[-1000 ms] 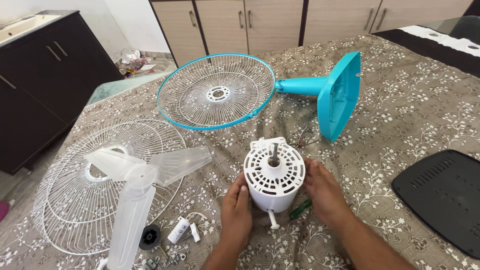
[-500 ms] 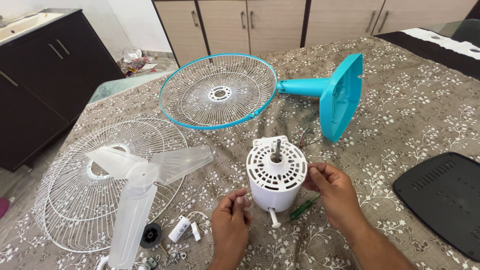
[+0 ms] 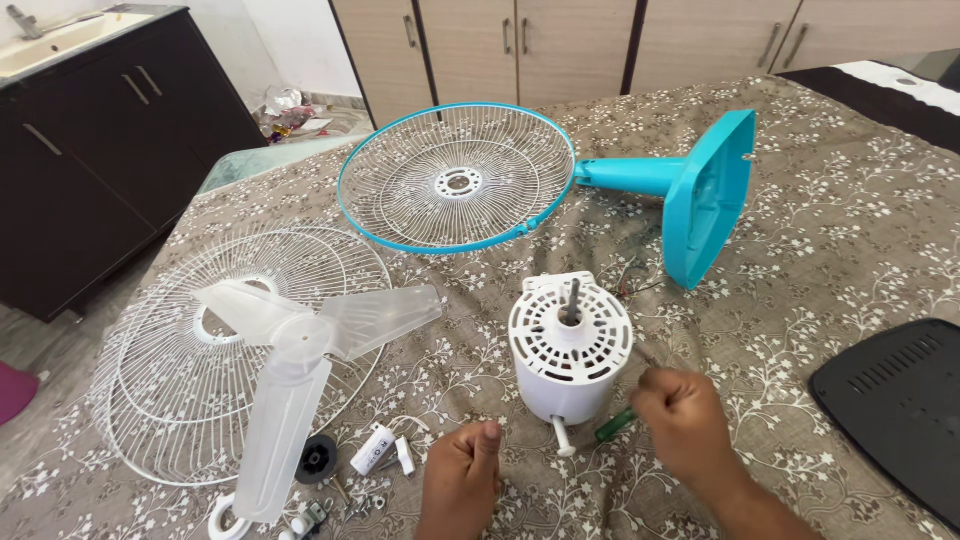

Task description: The person disassembles an electric fan by removing the motor housing and detaching internal components. They use a screwdriver to loosen screws and separate parts, then set the components aside on the table.

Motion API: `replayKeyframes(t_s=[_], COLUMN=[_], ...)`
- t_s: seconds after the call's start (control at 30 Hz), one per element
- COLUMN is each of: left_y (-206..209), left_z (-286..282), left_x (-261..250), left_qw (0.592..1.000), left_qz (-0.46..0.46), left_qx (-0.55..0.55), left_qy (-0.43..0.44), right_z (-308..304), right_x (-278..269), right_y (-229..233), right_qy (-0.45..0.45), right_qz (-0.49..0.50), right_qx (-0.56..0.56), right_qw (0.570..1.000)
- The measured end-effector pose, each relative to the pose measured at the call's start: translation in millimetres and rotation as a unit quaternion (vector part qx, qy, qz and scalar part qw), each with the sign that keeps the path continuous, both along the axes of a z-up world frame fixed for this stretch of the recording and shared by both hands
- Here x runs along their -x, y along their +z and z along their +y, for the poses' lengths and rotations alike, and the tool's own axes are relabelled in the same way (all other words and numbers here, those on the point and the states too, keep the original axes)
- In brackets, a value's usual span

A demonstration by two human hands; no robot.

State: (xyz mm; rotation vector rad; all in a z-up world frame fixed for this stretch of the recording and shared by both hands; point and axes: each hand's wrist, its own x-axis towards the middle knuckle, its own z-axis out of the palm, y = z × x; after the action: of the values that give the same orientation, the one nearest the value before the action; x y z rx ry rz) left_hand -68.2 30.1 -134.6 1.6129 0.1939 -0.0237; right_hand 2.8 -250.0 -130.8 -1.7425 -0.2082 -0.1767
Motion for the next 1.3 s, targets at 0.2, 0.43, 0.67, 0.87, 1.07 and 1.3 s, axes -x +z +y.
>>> replayKeyframes(t_s=[0.2,0.43,0.67,0.87,1.07,1.3], left_y=[20.4,33.4,21.2,8.3,22.7,41.8], left_z=[17.4,71.1,121.0,101.4,76.8,63.6], left_x=[23.6,53.1,87.0,91.9,81.5,69.6], left_qw=[0.992,0.95,0.89,0.864,0.842,0.827], left_qz=[0.033,0.067,0.073,0.054,-0.03,-0.018], left_qx=[-0.121,-0.293,-0.423,-0.492,-0.535,-0.557], left_qy=[0.02,0.089,0.156,0.089,0.058,0.074], right_z=[31.1,79.0,117.8,137.9,136.5,135.4], right_x=[32.8,54.7,64.8,68.7,67.1,67.8], right_y=[17.0,62.8,61.1,22.5,3.5,5.5], right_qy=[0.183,0.322,0.358,0.369,0.353,0.348], right_qz=[-0.069,0.008,0.06,-0.221,-0.253,-0.199], right_qx=[0.043,0.145,0.238,0.345,0.338,0.321], right_qw=[0.98,0.936,0.901,0.834,0.835,0.858])
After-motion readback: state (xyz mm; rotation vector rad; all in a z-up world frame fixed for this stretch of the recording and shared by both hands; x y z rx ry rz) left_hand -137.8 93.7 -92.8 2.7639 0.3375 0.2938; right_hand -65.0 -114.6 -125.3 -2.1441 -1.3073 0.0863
